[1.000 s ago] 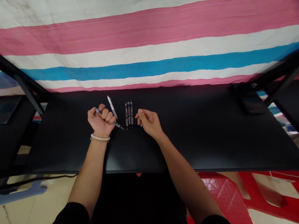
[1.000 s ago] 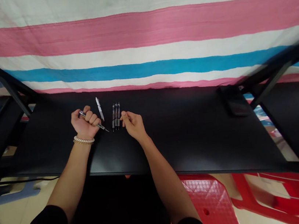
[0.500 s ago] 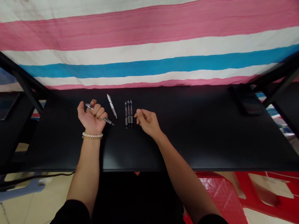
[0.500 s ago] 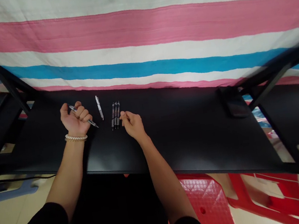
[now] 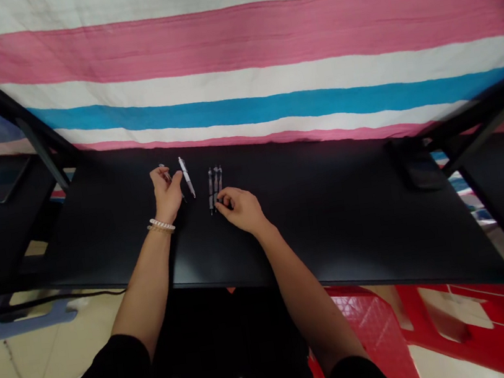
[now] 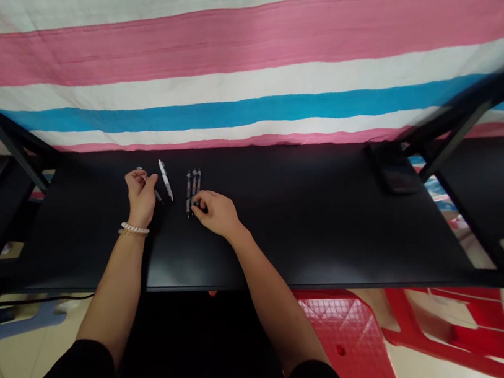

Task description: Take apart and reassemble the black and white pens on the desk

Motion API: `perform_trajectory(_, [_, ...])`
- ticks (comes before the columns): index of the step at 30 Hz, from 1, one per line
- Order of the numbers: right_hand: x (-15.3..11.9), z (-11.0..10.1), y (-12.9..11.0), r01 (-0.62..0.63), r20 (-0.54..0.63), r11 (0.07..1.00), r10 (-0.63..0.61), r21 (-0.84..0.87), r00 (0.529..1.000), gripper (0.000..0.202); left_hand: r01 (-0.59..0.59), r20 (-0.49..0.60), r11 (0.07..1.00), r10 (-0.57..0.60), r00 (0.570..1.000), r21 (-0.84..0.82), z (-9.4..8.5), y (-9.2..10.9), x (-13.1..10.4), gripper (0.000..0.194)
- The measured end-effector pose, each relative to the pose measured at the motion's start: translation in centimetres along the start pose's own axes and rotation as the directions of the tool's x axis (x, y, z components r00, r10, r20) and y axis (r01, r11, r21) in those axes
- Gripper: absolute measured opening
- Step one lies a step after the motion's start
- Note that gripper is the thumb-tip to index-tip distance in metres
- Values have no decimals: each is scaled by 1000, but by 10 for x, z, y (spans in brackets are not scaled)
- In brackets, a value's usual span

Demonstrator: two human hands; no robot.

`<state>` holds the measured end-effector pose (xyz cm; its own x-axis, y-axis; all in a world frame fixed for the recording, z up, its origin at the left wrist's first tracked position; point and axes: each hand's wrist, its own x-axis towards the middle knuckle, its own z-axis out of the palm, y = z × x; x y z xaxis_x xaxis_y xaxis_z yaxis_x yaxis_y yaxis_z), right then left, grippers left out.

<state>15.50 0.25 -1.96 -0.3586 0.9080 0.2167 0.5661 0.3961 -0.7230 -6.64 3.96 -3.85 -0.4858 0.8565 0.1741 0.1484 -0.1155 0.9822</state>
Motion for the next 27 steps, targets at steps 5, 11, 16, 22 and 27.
perform_trajectory(5, [2, -2, 0, 10, 21, 1000, -10, 18, 1000, 8, 30, -86, 990, -18, 996, 140, 3, 6, -2, 33])
perform_trajectory(11, [2, -8, -2, -17, 8, 998, 18, -58, 1000, 15, 57, -80, 988, -46, 996, 143, 3, 7, -2, 27])
perform_trajectory(16, [1, -9, -3, -29, 18, 995, 31, -96, 999, 1, 58, -96, 993, -48, 994, 103, 2, 4, -2, 27])
perform_trajectory(22, [2, -6, 4, -159, -83, 983, 151, -95, 985, 6, 2, -127, 1000, 0, 992, 21, 1, 0, -1, 25])
perform_trajectory(27, [4, -5, 6, -185, -223, 926, 266, 329, 938, 20, -53, -118, 986, 35, 992, -155, 8, 20, -7, 22])
